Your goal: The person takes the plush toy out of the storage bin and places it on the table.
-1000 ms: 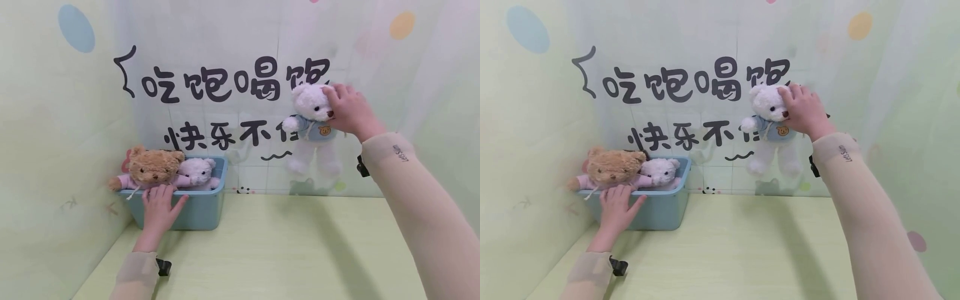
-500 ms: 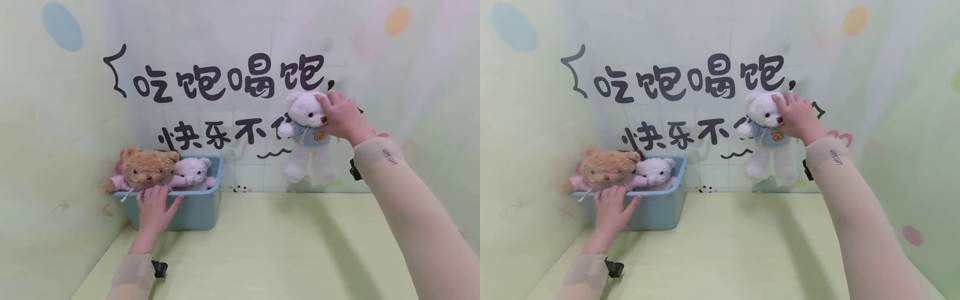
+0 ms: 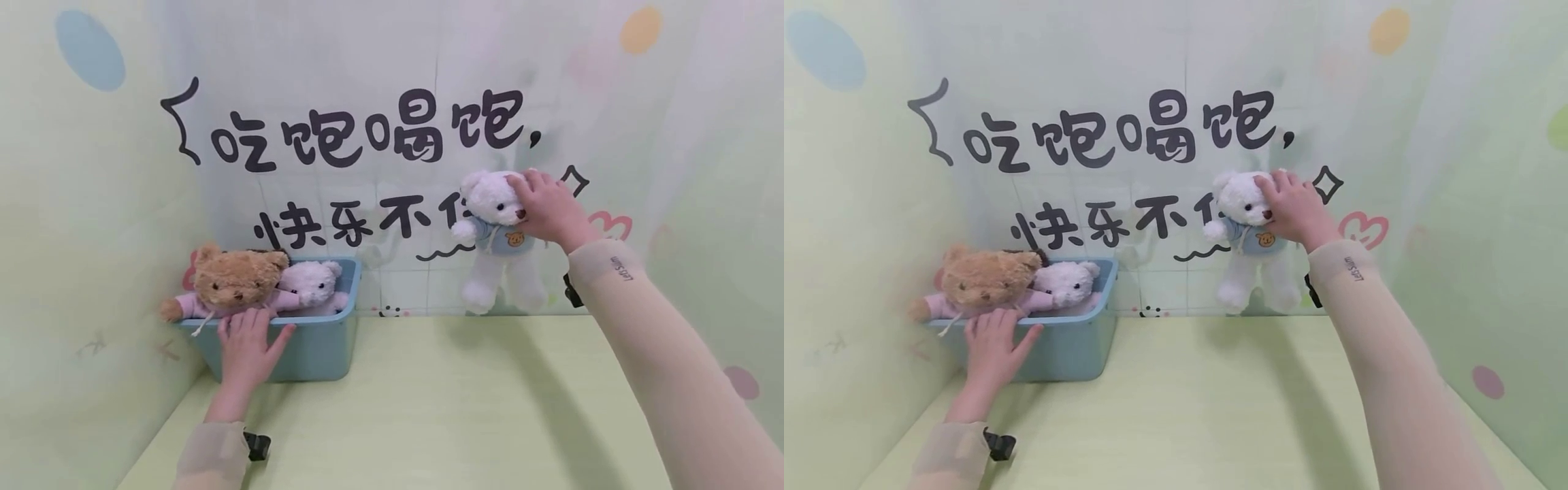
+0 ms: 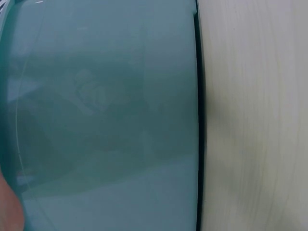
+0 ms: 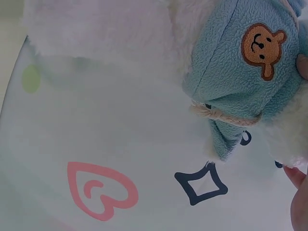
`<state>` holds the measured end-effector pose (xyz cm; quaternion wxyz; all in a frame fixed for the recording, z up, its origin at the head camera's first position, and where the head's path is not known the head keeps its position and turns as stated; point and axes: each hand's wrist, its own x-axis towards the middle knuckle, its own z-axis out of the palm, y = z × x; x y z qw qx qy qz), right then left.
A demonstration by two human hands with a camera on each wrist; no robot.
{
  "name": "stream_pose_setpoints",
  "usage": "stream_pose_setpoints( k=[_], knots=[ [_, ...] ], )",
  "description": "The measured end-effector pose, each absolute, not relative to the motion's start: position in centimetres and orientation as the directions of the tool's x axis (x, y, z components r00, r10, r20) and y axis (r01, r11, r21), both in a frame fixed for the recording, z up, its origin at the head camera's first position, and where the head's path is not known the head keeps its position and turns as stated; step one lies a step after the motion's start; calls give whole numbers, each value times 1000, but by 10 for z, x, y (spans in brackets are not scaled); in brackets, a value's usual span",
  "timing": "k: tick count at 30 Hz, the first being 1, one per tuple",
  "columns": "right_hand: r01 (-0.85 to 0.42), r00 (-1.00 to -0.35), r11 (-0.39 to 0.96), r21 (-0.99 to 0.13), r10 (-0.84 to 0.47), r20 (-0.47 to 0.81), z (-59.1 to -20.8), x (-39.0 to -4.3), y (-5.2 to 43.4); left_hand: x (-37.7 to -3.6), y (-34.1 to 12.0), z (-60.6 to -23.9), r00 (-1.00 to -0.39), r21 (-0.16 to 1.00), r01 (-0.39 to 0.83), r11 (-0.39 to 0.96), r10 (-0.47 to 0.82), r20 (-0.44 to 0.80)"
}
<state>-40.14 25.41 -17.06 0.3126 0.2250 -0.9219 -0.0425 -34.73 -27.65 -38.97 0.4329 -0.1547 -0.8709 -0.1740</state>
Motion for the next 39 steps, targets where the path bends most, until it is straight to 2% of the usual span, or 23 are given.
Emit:
stream_pose_setpoints(
  k=[5, 15, 33, 39],
  knots=[
    [-381, -713, 897, 223, -438, 547, -184, -404, 256, -345, -276, -392, -557, 158, 422, 893, 118, 822],
    [-399, -682, 888, 227, -453, 574, -195, -412, 260, -349, -274, -389, -544, 149, 427, 892, 121, 830],
    [-367, -736, 909, 198, -414, 536, -230, -421, 264, -347, -274, -389, -543, 156, 433, 888, 119, 832],
    [-373, -701, 897, 238, -440, 561, -247, -424, 269, -348, -275, -390, -545, 154, 430, 890, 120, 830]
  ],
)
